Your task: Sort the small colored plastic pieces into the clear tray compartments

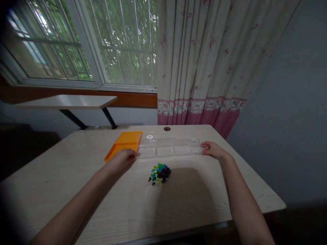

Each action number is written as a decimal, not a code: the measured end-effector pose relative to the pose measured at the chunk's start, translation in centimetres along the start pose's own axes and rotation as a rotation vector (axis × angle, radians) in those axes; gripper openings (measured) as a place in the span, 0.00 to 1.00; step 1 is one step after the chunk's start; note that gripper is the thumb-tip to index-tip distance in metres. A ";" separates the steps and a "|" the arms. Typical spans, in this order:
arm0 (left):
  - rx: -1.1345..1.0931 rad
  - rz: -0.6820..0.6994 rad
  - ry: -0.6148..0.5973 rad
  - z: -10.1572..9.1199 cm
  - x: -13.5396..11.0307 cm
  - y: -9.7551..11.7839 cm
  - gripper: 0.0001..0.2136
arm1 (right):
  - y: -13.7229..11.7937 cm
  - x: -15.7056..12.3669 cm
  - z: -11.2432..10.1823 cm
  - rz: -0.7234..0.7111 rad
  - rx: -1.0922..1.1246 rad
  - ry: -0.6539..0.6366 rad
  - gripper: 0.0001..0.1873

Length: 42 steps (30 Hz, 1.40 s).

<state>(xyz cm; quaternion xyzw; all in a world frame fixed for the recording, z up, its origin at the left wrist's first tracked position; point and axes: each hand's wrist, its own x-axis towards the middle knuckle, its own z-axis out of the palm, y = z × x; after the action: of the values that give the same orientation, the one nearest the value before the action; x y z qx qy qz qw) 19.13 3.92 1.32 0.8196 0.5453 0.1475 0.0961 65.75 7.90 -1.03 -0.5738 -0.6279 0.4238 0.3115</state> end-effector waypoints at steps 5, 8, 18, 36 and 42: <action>0.048 -0.030 -0.052 -0.6 0.0 -0.6 0.08 | -0.5 0.3 0.8 -0.033 -0.034 0.002 0.25; 0.042 -0.003 -0.046 -0.9 -0.2 -0.5 0.08 | -0.5 0.4 1.0 -0.048 -0.030 0.004 0.25; 0.041 0.004 -0.027 -1.5 -0.7 0.2 0.11 | -0.9 0.0 0.8 -0.056 -0.162 0.137 0.26; 0.131 0.328 -0.063 4.1 -0.4 6.3 0.16 | -7.9 -2.0 14.7 -0.592 -0.581 -0.295 0.16; 0.208 0.340 -0.078 3.9 -0.2 6.6 0.14 | -7.9 -2.6 16.4 -0.639 -0.589 -0.275 0.16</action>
<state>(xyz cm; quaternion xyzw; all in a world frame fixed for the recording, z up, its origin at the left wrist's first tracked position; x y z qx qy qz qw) 26.11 1.25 -0.30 0.9104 0.4072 0.0725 0.0058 48.19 2.58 -1.10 -0.3538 -0.9026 0.1822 0.1641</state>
